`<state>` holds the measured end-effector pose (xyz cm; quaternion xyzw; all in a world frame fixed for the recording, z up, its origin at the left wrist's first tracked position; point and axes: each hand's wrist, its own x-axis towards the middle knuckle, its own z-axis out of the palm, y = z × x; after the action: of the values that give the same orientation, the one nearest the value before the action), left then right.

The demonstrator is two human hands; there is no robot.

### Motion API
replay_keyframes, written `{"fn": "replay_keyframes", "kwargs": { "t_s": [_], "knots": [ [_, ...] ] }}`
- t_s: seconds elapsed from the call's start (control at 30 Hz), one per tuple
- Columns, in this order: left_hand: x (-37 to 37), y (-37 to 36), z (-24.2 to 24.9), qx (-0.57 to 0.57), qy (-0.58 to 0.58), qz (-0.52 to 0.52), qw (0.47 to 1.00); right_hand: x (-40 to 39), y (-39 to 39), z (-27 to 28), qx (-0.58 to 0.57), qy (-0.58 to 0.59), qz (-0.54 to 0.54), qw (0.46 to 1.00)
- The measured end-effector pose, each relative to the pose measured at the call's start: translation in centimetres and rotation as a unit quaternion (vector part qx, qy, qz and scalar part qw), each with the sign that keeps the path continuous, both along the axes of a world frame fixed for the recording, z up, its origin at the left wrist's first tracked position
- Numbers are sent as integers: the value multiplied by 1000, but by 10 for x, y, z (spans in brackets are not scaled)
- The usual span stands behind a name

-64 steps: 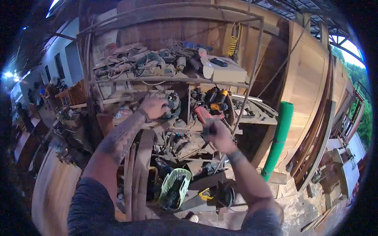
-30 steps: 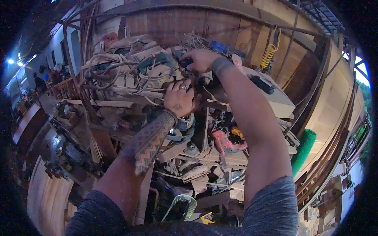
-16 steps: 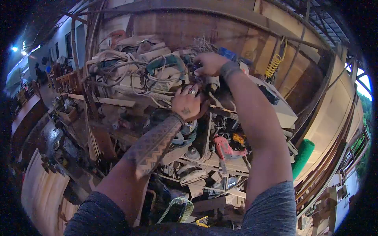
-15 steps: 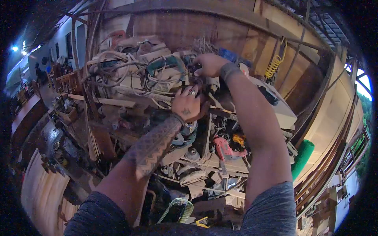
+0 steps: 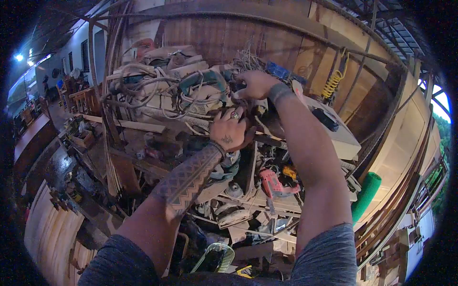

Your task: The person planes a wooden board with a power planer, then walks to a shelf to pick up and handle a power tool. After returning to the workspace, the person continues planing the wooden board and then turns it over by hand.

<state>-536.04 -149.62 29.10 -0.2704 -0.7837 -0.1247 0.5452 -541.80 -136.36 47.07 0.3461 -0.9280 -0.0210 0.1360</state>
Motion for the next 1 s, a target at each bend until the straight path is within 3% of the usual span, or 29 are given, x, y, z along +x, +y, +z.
{"fn": "replay_keyframes", "kwargs": {
  "t_s": [0.07,0.17,0.27,0.37,0.47,0.57,0.67,0.77,0.87,1.0],
  "knots": [
    [-2,-1,-1,-11,1,12,1000,7,-10,3,48,-16,-84,995],
    [-11,-1,-7,-18,-1,16,1000,13,-12,0,1,-19,-81,997],
    [-14,0,-8,-10,-5,6,1000,3,6,2,-71,-104,111,986],
    [-12,1,-9,-3,-21,6,1000,-30,10,-9,-29,-76,125,989],
    [-4,-2,-2,-3,-29,-5,1000,10,-22,-9,42,16,-85,995],
    [-9,-1,-6,-11,-27,1,1000,12,-25,-5,86,25,-139,986],
    [-9,2,-6,-3,-24,6,1000,-6,-1,-11,-4,34,10,999],
    [-8,2,-6,-4,-21,13,1000,-11,9,-13,-10,34,86,996],
    [-4,1,-3,-6,-24,15,1000,-16,14,-12,6,39,87,995],
    [-7,1,-5,-12,-20,15,1000,4,-4,1,87,8,-55,995]
  ]
}}
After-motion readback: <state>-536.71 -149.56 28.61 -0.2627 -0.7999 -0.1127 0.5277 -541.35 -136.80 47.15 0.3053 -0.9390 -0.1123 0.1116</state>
